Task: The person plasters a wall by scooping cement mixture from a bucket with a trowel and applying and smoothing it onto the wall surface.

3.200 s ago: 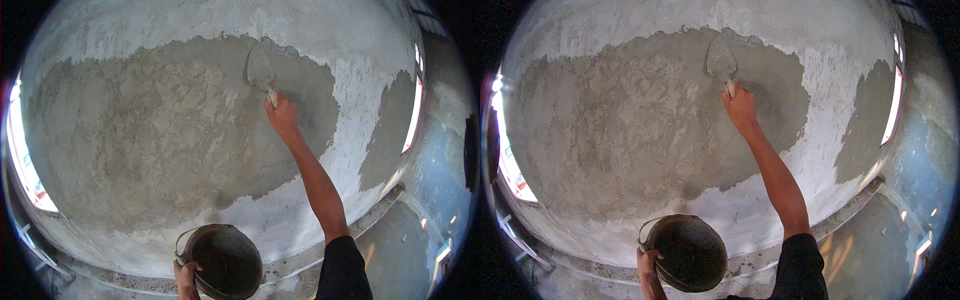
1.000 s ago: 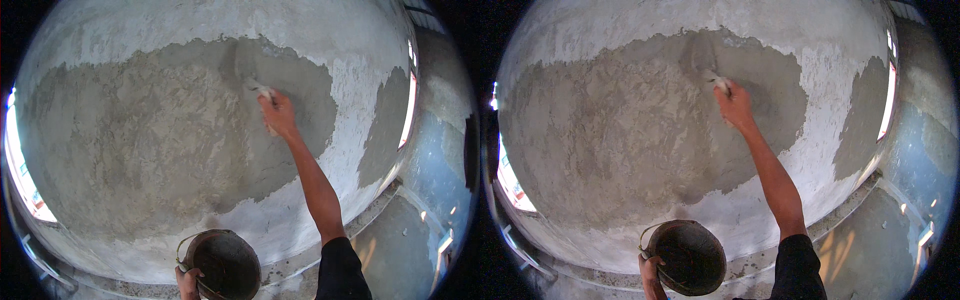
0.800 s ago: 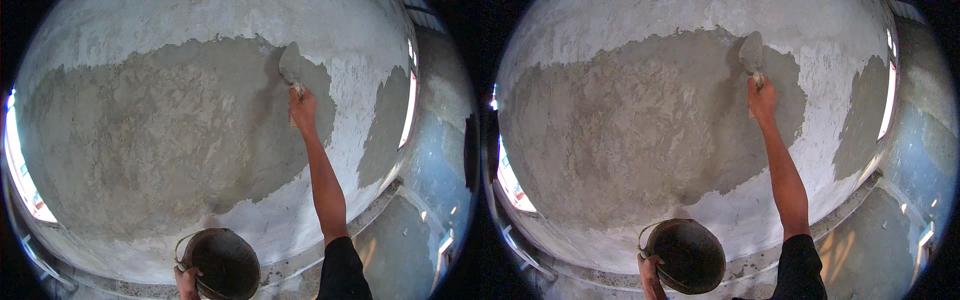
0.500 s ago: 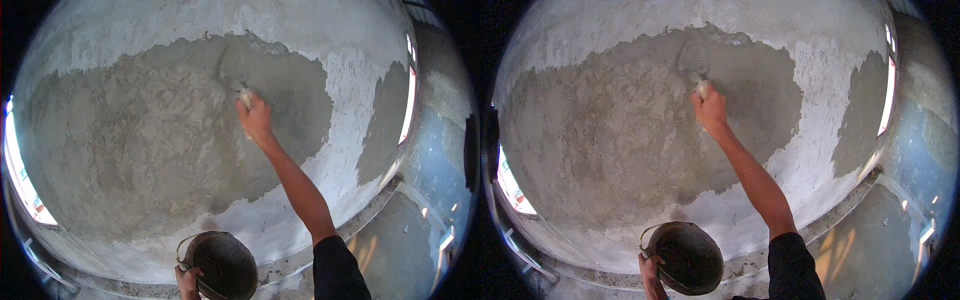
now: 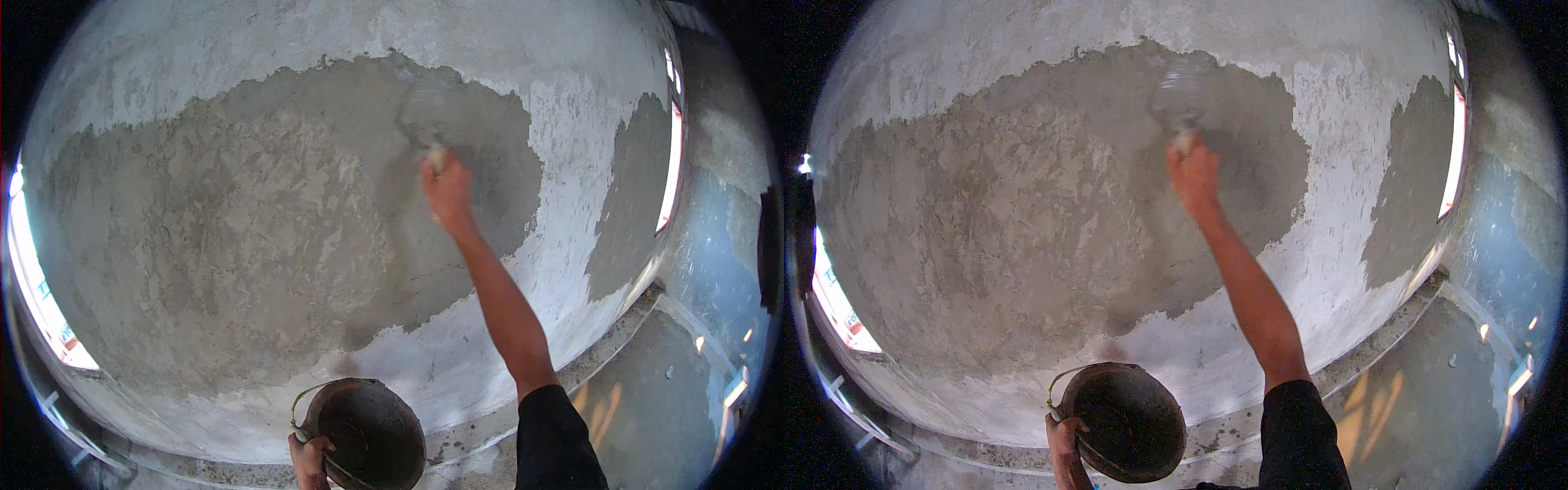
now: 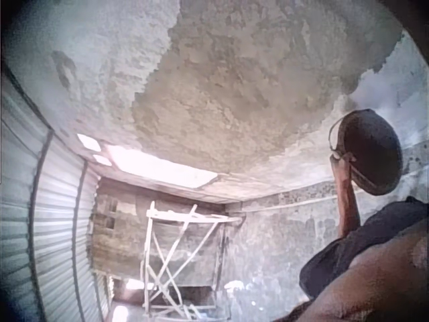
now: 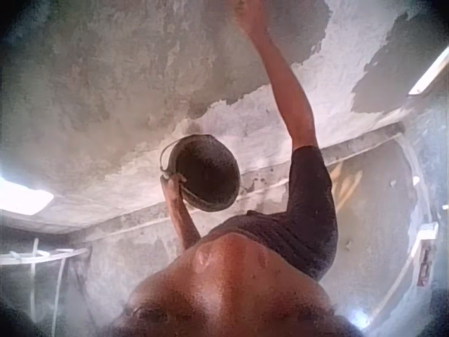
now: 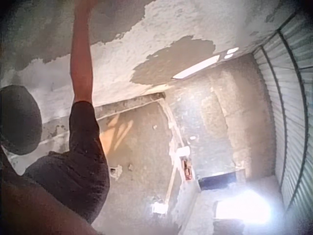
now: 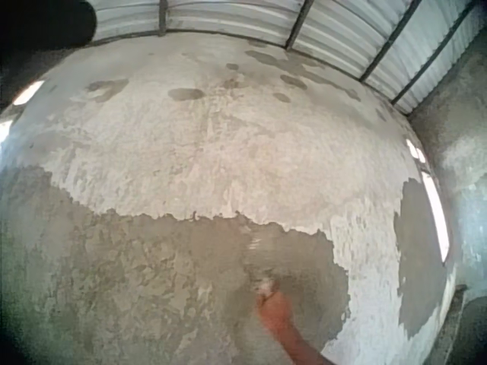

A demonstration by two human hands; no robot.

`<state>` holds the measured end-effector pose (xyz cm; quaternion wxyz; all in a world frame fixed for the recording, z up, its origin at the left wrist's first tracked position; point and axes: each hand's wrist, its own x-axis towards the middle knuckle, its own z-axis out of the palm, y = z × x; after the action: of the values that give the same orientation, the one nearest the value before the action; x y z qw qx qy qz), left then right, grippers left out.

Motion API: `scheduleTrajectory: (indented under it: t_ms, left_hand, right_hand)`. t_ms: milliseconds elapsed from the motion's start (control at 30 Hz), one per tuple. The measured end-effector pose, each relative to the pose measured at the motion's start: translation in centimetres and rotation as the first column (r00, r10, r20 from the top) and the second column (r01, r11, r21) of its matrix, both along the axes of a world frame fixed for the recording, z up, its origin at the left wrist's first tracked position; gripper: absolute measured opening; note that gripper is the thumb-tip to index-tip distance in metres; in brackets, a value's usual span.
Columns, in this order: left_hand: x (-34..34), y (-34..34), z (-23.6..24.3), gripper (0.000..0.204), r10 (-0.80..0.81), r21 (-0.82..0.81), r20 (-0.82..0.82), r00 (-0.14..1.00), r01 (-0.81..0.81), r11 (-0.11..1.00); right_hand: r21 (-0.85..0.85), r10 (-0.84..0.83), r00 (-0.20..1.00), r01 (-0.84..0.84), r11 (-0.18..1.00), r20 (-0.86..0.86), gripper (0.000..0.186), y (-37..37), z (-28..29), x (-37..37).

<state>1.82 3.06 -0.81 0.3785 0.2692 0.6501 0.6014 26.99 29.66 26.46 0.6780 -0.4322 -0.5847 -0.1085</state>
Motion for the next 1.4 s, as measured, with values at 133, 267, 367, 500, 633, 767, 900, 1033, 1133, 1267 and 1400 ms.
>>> scheduleTrajectory:
  t_ms: [133,267,367,500,633,767,900,1033,1133,1267,1400]
  left_hand:
    - [1.1,0.1,1.0,0.042,0.002,0.062,0.07,0.998,-0.007,0.998]
    - [1.8,-0.1,2.5,0.048,0.035,-0.029,-0.005,0.999,-0.036,0.999]
    - [1.6,-0.1,1.0,0.047,0.029,-0.001,0.045,0.999,-0.029,1.0]
    - [1.8,-0.4,1.3,0.045,0.018,-0.014,0.052,0.998,-0.017,1.0]
    - [1.7,-0.5,0.7,0.044,-0.007,-0.018,0.076,0.997,0.009,1.0]
    - [2.1,-0.6,2.1,0.044,-0.058,-0.007,0.057,0.997,0.058,0.998]
    - [1.8,0.0,0.4,0.043,0.044,-0.009,-0.045,0.998,-0.044,0.999]
    - [2.5,-0.8,1.9,0.043,0.025,0.024,0.095,0.995,-0.027,0.999]
    - [1.7,-0.9,1.9,0.042,-0.007,0.016,0.039,0.999,0.007,1.0]
    - [1.2,-0.8,1.0,0.035,-0.06,0.079,0.107,0.992,0.051,0.996]
    - [1.9,-0.6,1.5,0.034,0.048,0.045,0.106,0.993,-0.053,0.998]
  right_hand:
    - [-0.034,0.228,0.971,-0.226,0.973,0.065,0.031,-2.4,-0.4,-2.4]
    - [-0.169,0.461,0.886,-0.447,0.878,0.048,0.029,-4.3,-0.6,-1.2]
    - [-0.024,0.38,0.923,-0.382,0.924,-0.051,0.028,-3.5,-0.5,1.1]
    - [0.026,0.126,0.989,-0.124,0.992,-0.072,0.027,-1.5,0.4,3.3]
    - [0.035,0.052,0.999,-0.052,0.998,-0.015,0.027,-0.1,-1.4,0.1]
    - [-0.092,0.33,0.939,-0.322,0.942,0.1,0.026,-3.0,-2.5,-1.3]
    - [-0.13,0.41,0.912,-0.402,0.906,0.036,0.024,-3.4,-2.8,1.0]
    - [0.017,0.082,0.997,-0.082,0.996,-0.012,0.028,-2.0,-1.0,5.0]
    - [0.007,0.058,0.998,-0.058,0.998,-0.002,0.031,-0.6,0.9,5.5]
    - [0.086,0.046,0.999,-0.045,0.995,-0.007,0.032,0.2,3.0,3.4]
    - [0.077,0.085,0.996,-0.088,0.993,0.031,0.036,-0.1,3.8,-2.1]
